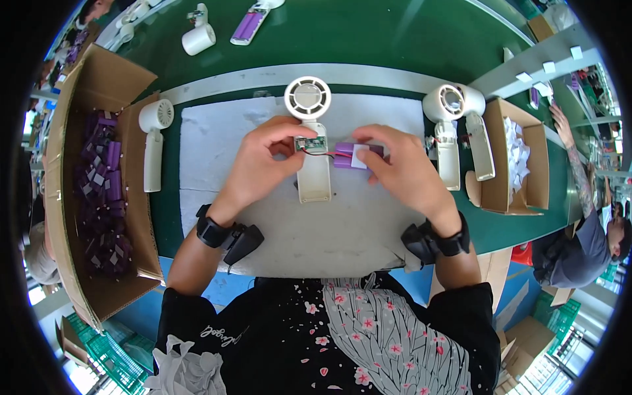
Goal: The person picks up a battery and a fan housing, connects the battery wires to the circuit board, and presses the battery into the housing. They repeat this process for several fans, placing the assembled units on the table or conveyor belt.
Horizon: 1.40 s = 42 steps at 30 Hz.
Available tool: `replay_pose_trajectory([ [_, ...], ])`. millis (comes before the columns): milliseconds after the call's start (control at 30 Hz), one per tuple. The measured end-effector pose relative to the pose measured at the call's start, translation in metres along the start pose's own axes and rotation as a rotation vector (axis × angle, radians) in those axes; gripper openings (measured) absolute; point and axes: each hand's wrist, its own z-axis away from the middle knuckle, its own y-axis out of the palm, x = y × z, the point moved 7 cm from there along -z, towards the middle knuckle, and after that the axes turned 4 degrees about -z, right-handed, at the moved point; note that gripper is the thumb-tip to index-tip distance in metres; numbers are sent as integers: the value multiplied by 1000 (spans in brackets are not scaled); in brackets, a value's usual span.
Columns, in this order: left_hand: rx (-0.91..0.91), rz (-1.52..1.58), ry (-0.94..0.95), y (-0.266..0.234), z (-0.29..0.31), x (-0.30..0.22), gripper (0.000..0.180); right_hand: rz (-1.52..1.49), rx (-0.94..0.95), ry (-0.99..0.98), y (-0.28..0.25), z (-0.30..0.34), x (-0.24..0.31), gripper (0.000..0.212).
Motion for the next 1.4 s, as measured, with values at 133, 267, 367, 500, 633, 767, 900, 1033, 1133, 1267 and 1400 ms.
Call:
replay_pose_trajectory([
  [133,1,-19,-73,4,3,1,33,493,-173,-348,-3,14,15,18],
  [267,-18,-36,-104,7,6,3,33,665,-185,-602,6,22,26,11],
  [367,-78,-35,-55,8,7,2,33,730,-165,-654,15,26,29,9],
  [500,-74,-49,-54,11,9,1,32,864,-150,-618,25,27,29,9],
  [633,-88,-45,-24,8,7,2,32,964,-154,-623,31,25,30,9],
  [767,-65,-38,-15,6,6,-1,32,949,-157,-608,26,21,30,9],
  [900,6,5,-63,8,6,-1,32,816,-167,-597,17,22,30,7],
  [1033,2,10,-96,9,8,5,32,768,-194,-593,16,25,30,7],
  [1133,-38,30,-83,10,9,7,32,781,-208,-590,17,26,29,7],
  [1267,-65,7,-78,10,9,7,31,802,-209,-600,22,26,31,10],
  [1400,-96,17,-67,11,9,7,30,815,-214,-618,19,18,27,18],
])
